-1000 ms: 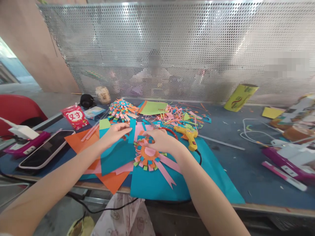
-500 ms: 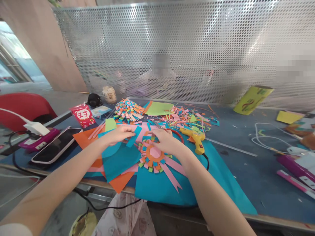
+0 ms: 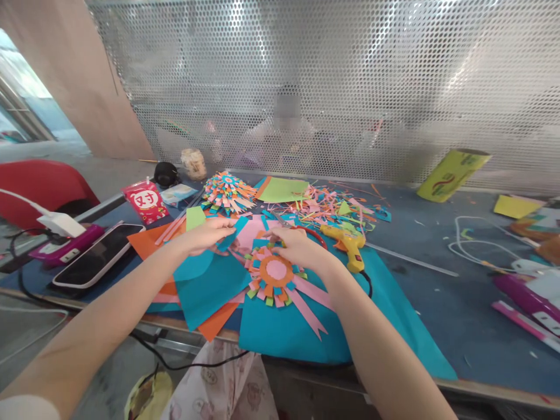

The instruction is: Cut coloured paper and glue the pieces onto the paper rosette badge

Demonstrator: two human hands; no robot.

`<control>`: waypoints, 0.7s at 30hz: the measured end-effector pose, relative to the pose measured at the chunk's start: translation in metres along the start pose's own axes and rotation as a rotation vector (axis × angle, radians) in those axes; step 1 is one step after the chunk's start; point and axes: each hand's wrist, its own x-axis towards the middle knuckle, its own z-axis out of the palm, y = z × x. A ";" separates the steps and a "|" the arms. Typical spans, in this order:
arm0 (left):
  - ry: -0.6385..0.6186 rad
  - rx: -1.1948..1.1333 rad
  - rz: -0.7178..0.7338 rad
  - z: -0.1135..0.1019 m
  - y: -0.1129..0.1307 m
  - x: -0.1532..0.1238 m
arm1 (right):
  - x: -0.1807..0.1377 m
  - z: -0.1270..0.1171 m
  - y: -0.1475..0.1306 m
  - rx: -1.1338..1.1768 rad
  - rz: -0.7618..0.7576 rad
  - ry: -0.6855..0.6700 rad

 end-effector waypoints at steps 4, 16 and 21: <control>-0.053 -0.001 -0.094 -0.004 0.007 -0.008 | 0.000 -0.002 -0.005 0.164 -0.020 -0.040; 0.097 -0.105 0.179 0.000 0.001 0.004 | 0.002 -0.009 -0.008 0.676 -0.133 0.599; -0.014 -0.071 0.108 0.006 -0.003 0.006 | 0.008 -0.011 -0.001 0.987 -0.115 0.791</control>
